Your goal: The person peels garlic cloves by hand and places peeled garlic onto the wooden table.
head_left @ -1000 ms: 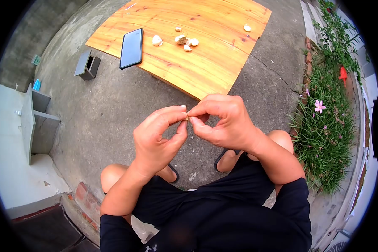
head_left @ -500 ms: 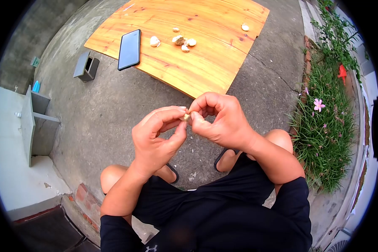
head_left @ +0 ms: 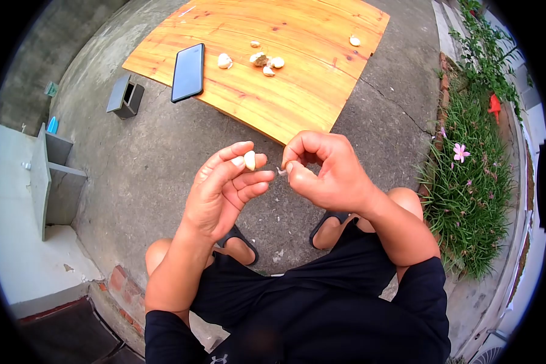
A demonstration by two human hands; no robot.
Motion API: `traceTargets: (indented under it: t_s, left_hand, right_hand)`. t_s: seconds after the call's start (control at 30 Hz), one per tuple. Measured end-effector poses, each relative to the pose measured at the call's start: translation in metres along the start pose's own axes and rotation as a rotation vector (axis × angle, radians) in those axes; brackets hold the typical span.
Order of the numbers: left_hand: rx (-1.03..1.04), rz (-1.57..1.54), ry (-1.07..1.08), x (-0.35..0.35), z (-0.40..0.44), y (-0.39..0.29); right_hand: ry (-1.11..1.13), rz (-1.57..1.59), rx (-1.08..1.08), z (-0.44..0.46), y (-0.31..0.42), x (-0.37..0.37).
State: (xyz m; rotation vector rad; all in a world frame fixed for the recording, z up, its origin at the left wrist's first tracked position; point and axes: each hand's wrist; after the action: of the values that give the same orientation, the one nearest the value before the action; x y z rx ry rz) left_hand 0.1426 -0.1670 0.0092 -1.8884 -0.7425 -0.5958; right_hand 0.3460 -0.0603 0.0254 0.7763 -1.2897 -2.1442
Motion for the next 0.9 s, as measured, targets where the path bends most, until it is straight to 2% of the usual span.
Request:
traceTargets:
  t_s: [0.13,0.23,0.53,0.63,0.73,0.83,0.9]
  left_hand:
    - [-0.047,-0.006,0.036,-0.001,0.000,-0.002]
    - [-0.019,0.059,0.040,0.001,0.002,0.002]
    - [-0.043,0.014,0.030,0.003,0.002,0.008]
    - [-0.070,-0.048,0.063,0.006,0.003,0.005]
    - [-0.092,-0.128,0.091,0.005,0.002,0.001]
    - [-0.132,-0.194,0.136,0.004,0.002,-0.002]
    - [-0.100,-0.134,0.109,0.002,0.002,0.001]
  right_hand:
    - [0.043,-0.091,-0.090,0.002,0.001,-0.004]
    - [-0.127,-0.107,-0.238,0.004,-0.002,0.008]
    - [-0.098,-0.281,-0.354,0.003,-0.007,0.016]
    - [-0.186,-0.278,-0.314,0.005,-0.006,0.019]
    - [-0.198,-0.414,-0.376,0.008,-0.015,0.009]
    - [0.023,-0.456,-0.218,0.004,-0.014,-0.007]
    - [0.049,-0.443,-0.169,0.001,-0.014,-0.011]
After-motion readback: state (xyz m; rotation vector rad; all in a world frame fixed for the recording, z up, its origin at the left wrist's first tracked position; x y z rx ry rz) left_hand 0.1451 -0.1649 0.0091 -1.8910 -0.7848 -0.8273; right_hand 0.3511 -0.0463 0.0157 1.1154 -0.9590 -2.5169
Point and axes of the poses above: each hand's wrist, its own z-axis towards the middle knuckle, its own x-axis out of the palm, y = z × x, and after that the axes turned 12 degrees about -x, right-handed
